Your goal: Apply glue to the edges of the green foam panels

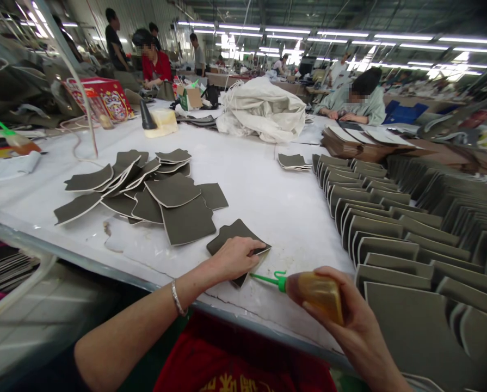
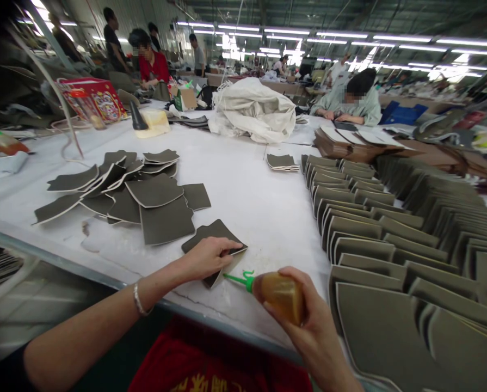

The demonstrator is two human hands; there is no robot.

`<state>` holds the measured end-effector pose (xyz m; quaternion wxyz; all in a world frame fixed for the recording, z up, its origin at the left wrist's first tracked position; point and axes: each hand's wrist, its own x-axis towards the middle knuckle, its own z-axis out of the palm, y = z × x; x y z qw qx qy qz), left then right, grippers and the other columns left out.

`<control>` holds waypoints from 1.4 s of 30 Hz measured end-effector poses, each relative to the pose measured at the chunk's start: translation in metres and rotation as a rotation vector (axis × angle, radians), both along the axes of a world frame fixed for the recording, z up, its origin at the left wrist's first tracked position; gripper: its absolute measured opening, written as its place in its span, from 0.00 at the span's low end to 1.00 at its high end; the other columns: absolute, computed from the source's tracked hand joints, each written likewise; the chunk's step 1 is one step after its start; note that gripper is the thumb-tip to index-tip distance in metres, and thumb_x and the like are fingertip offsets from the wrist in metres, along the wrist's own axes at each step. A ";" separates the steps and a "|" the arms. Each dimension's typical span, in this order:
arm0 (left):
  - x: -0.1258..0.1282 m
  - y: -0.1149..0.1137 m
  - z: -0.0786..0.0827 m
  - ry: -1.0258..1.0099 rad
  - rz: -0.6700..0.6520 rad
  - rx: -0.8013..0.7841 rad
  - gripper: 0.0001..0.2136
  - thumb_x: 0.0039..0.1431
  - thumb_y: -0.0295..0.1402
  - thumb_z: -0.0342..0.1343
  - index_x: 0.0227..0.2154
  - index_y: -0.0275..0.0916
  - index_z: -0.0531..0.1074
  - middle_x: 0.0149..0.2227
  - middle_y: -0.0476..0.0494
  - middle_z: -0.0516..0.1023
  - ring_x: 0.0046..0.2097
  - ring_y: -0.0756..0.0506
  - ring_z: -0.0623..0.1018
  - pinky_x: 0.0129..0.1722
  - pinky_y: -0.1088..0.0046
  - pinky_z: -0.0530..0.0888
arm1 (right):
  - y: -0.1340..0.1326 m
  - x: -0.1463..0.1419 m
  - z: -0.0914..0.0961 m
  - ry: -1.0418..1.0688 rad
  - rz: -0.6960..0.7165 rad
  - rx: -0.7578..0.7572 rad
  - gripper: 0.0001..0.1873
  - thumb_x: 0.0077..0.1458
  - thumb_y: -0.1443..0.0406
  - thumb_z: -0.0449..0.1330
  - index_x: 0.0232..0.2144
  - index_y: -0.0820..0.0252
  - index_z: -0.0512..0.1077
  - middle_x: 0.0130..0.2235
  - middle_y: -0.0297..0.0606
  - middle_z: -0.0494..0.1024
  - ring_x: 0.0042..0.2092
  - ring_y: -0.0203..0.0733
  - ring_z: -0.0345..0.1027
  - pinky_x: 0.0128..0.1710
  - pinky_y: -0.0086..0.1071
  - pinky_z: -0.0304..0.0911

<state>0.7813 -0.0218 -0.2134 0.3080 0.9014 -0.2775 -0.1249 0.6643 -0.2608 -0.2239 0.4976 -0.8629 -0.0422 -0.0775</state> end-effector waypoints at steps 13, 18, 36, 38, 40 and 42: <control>-0.002 0.002 -0.003 -0.039 0.002 -0.038 0.24 0.52 0.27 0.47 0.53 0.42 0.74 0.41 0.46 0.81 0.37 0.44 0.78 0.39 0.71 0.70 | 0.010 -0.011 -0.011 -0.011 -0.016 0.066 0.24 0.53 0.56 0.66 0.50 0.47 0.64 0.49 0.34 0.69 0.48 0.43 0.67 0.47 0.28 0.64; -0.002 0.002 -0.004 -0.032 0.009 -0.031 0.24 0.52 0.27 0.48 0.53 0.42 0.74 0.41 0.45 0.81 0.38 0.43 0.78 0.39 0.71 0.71 | 0.003 -0.007 -0.013 -0.050 -0.010 0.007 0.23 0.53 0.56 0.66 0.50 0.46 0.65 0.50 0.33 0.70 0.48 0.42 0.67 0.47 0.26 0.65; 0.000 0.001 -0.006 -0.008 0.001 -0.039 0.24 0.52 0.27 0.49 0.52 0.43 0.75 0.40 0.46 0.81 0.36 0.44 0.77 0.36 0.72 0.69 | -0.005 -0.003 -0.025 -0.128 0.019 -0.022 0.24 0.54 0.58 0.66 0.52 0.47 0.64 0.50 0.35 0.70 0.49 0.44 0.68 0.46 0.28 0.66; 0.001 0.001 -0.006 -0.013 -0.003 -0.032 0.23 0.52 0.28 0.50 0.52 0.43 0.75 0.39 0.46 0.81 0.35 0.44 0.76 0.35 0.72 0.68 | -0.007 -0.001 -0.025 -0.129 -0.009 -0.034 0.24 0.54 0.58 0.66 0.51 0.48 0.64 0.50 0.35 0.70 0.49 0.44 0.67 0.47 0.29 0.65; 0.002 0.000 -0.007 -0.015 -0.005 -0.028 0.23 0.52 0.28 0.50 0.51 0.43 0.75 0.39 0.46 0.81 0.36 0.44 0.76 0.35 0.72 0.68 | -0.010 0.004 -0.025 -0.172 -0.091 -0.061 0.24 0.54 0.58 0.66 0.52 0.48 0.65 0.50 0.35 0.69 0.48 0.43 0.67 0.47 0.29 0.64; 0.003 0.000 -0.007 -0.009 -0.003 -0.031 0.23 0.51 0.27 0.50 0.51 0.43 0.75 0.40 0.47 0.81 0.36 0.44 0.76 0.35 0.72 0.68 | -0.013 0.006 -0.023 -0.222 -0.142 -0.097 0.24 0.54 0.58 0.66 0.51 0.48 0.65 0.48 0.35 0.70 0.47 0.42 0.66 0.46 0.28 0.63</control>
